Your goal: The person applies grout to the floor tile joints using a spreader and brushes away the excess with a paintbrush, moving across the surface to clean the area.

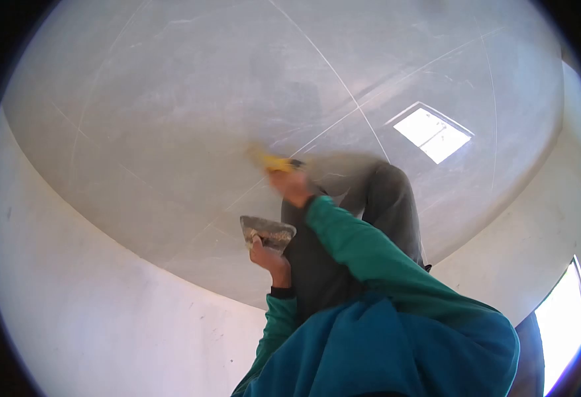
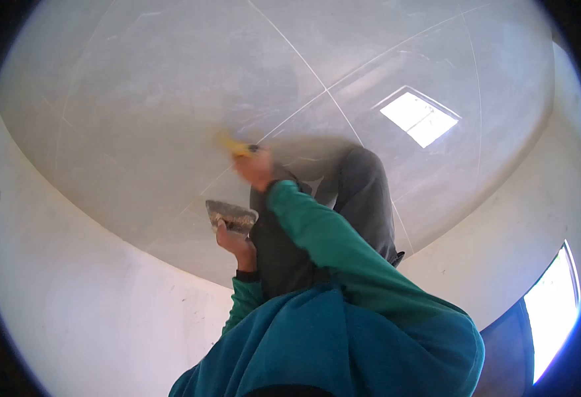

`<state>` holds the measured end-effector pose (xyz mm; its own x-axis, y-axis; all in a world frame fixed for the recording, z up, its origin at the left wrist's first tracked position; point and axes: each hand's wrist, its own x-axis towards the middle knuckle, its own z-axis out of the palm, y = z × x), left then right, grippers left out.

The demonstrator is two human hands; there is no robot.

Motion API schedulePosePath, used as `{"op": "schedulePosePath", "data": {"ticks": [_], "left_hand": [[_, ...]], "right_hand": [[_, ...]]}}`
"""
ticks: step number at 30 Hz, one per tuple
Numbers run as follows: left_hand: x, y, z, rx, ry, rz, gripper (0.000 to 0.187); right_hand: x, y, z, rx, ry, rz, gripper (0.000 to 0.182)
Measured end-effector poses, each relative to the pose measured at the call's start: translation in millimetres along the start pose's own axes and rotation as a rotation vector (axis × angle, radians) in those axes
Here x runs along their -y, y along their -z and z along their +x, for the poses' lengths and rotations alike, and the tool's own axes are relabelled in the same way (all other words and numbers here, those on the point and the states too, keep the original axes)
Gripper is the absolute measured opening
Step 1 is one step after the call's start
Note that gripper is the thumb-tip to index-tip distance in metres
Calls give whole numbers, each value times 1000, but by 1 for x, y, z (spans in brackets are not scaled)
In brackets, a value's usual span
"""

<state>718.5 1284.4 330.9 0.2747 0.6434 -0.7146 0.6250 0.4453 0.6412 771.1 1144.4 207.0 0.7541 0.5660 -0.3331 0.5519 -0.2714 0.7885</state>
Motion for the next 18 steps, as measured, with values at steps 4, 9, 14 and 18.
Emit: {"op": "schedulePosePath", "data": {"ticks": [4,9,14,18], "left_hand": [[3,2,6,54,28,-64,32],[-7,-9,1,159,108,42,28],[-11,-18,-2,211,61,95,27],[-19,-10,-11,239,26,181,30]], "right_hand": [[1,-7,48,-99,-739,1338,18],[-114,-195,-65,241,-1301,1393,32],[-106,-279,50,-5,-1472,950,37],[-108,-42,247,148,-1048,1770,15]]}}
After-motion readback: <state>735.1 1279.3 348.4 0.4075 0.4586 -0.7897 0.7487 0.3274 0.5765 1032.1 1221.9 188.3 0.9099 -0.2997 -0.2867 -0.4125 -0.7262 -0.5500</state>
